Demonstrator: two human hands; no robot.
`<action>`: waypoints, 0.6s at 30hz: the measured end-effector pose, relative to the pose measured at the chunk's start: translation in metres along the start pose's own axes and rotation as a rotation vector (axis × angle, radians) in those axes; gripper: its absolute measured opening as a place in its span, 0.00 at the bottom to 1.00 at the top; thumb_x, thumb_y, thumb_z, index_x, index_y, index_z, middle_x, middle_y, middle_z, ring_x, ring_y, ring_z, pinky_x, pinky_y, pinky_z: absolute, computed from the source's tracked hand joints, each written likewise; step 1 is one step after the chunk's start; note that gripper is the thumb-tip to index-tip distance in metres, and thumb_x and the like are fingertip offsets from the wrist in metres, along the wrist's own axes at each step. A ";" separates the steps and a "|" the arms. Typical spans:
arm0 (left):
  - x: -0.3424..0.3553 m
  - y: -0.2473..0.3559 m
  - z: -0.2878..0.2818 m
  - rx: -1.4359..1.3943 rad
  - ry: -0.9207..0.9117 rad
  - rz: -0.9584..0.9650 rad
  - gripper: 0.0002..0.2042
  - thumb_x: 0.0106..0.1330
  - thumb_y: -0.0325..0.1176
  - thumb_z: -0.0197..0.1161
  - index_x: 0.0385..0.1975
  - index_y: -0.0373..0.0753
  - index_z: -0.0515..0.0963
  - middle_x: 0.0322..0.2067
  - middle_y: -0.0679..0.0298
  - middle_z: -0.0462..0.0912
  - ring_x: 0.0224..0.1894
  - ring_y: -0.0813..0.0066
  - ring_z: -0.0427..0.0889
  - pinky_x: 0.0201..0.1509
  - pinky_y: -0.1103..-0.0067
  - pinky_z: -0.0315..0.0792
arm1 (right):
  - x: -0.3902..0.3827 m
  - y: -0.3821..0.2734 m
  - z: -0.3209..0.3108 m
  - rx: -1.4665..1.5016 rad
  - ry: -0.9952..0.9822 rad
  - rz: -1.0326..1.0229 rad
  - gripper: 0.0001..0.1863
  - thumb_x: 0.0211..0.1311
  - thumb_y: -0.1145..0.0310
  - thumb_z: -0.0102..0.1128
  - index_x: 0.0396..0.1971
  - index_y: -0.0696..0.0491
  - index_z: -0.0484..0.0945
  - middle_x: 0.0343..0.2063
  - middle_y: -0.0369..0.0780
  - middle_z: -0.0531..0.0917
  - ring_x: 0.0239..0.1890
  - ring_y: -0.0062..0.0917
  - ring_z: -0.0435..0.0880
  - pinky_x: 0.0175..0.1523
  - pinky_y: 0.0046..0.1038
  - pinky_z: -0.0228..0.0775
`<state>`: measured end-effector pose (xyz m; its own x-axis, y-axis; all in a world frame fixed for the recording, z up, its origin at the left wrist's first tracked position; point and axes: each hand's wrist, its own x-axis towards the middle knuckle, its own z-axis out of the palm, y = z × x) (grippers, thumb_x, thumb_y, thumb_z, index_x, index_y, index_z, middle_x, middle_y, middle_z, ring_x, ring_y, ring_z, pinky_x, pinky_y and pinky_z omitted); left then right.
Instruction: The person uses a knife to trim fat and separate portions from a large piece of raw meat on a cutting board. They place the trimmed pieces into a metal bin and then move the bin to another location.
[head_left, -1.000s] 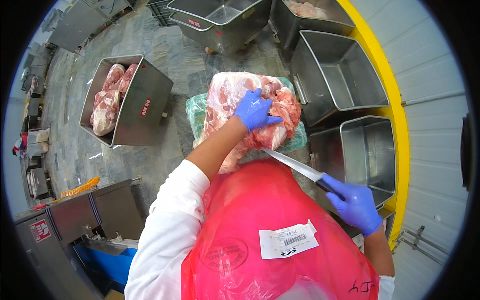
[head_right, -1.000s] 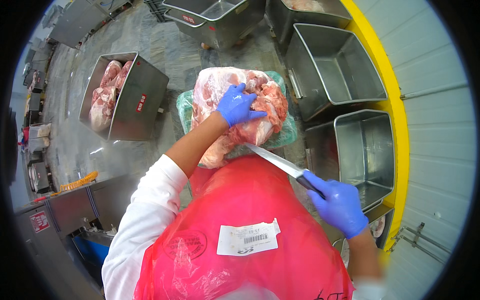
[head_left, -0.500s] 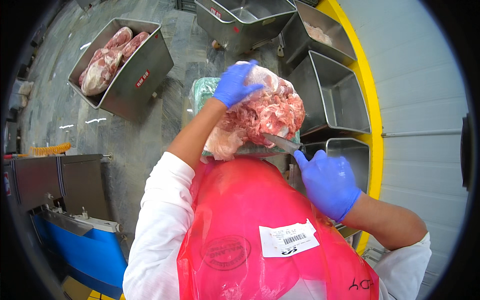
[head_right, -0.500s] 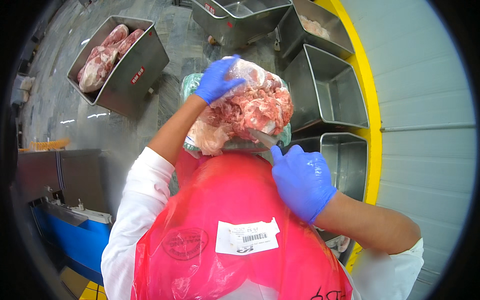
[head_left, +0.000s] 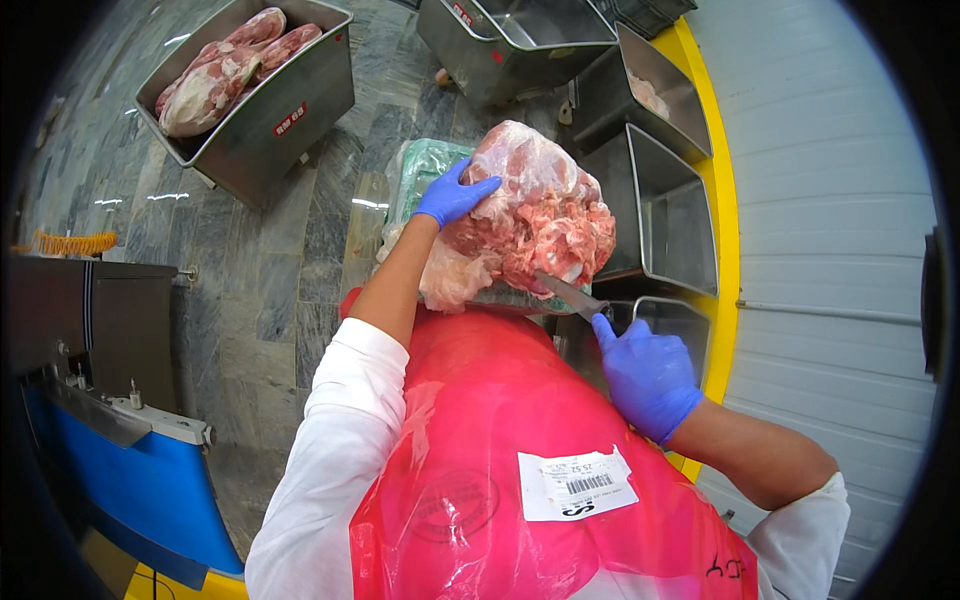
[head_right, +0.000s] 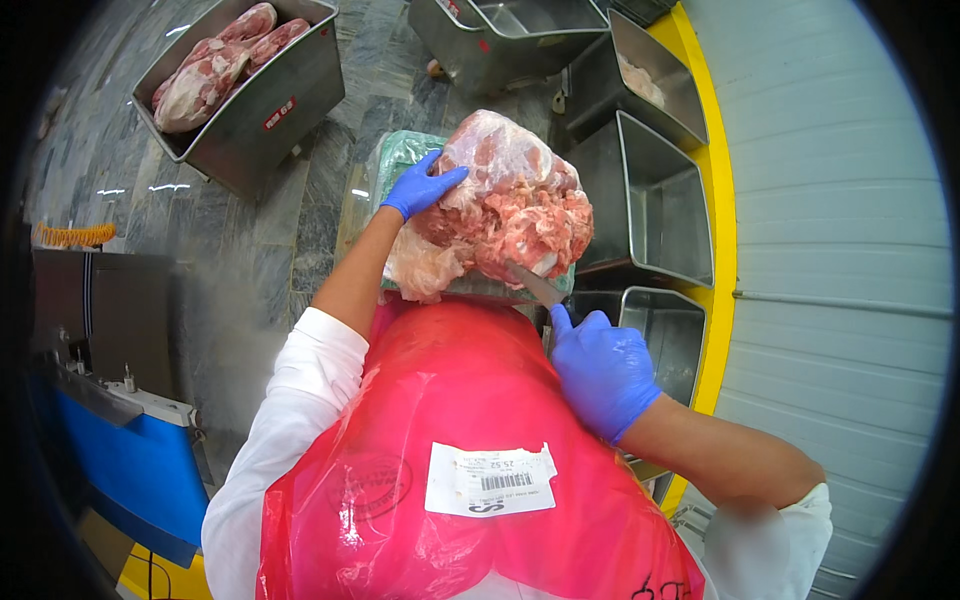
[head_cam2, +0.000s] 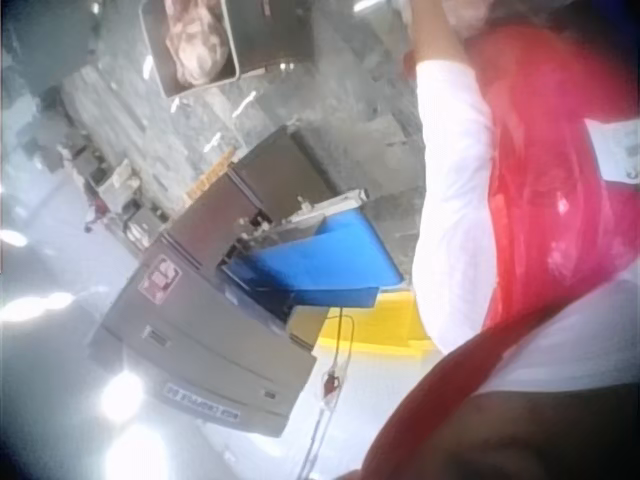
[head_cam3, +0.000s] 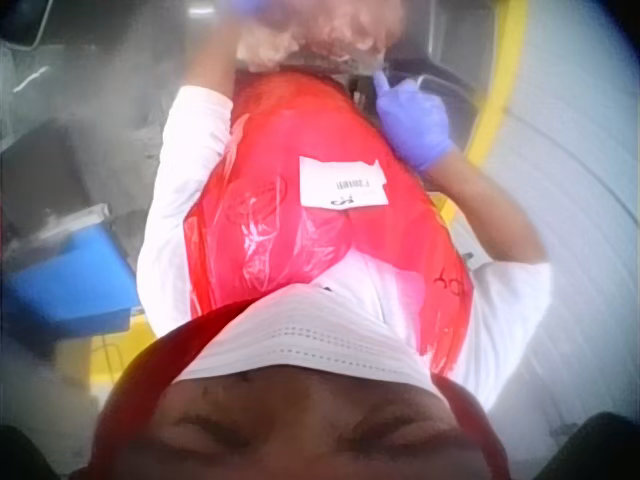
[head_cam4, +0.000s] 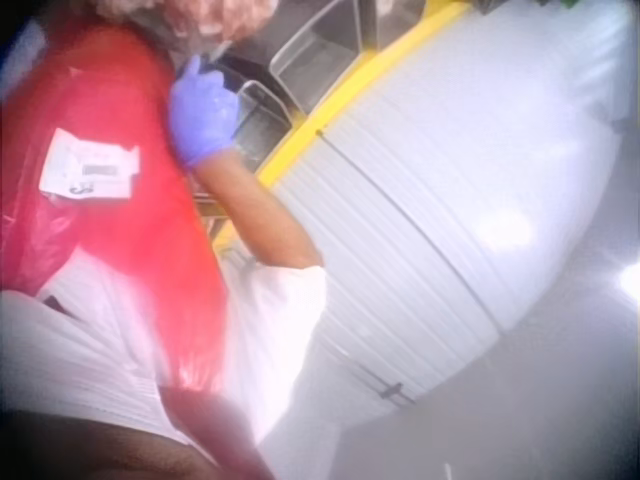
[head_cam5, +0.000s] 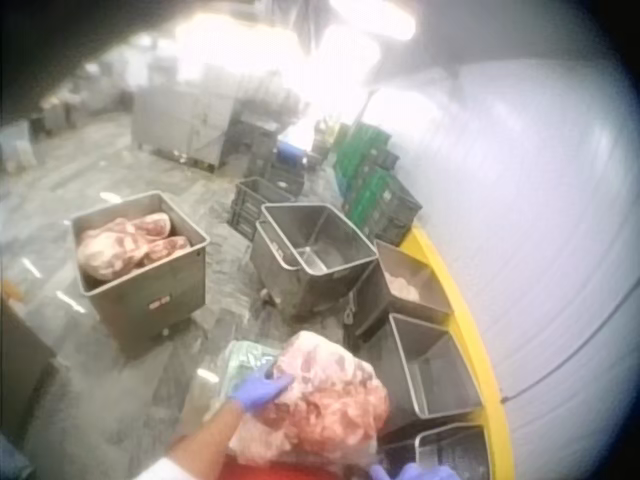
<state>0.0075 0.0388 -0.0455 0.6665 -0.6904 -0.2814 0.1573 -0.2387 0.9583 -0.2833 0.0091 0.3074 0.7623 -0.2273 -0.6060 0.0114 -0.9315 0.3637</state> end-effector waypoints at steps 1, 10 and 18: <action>0.006 -0.004 0.001 -0.006 -0.004 -0.011 0.51 0.58 0.68 0.73 0.74 0.33 0.69 0.65 0.45 0.80 0.67 0.54 0.81 0.72 0.66 0.72 | 0.002 -0.001 0.002 -0.005 0.026 -0.018 0.27 0.68 0.69 0.57 0.67 0.56 0.77 0.28 0.42 0.82 0.26 0.33 0.86 0.27 0.36 0.77; 0.004 0.007 -0.008 0.203 -0.074 -0.106 0.50 0.58 0.71 0.70 0.68 0.31 0.74 0.62 0.44 0.83 0.65 0.53 0.83 0.71 0.67 0.73 | 0.035 0.021 0.058 0.115 0.074 -0.043 0.29 0.69 0.67 0.56 0.70 0.53 0.74 0.29 0.45 0.81 0.26 0.34 0.85 0.28 0.39 0.77; 0.000 0.014 -0.003 0.176 -0.068 -0.023 0.47 0.67 0.66 0.67 0.73 0.29 0.68 0.66 0.42 0.79 0.69 0.52 0.79 0.74 0.66 0.69 | 0.044 0.063 0.168 0.118 0.306 -0.055 0.32 0.72 0.60 0.60 0.75 0.32 0.69 0.23 0.42 0.77 0.17 0.35 0.79 0.21 0.39 0.72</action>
<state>0.0122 0.0375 -0.0322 0.6128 -0.7263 -0.3113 0.0380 -0.3663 0.9297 -0.3576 -0.1075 0.1846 0.9217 -0.0965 -0.3757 -0.0033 -0.9704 0.2413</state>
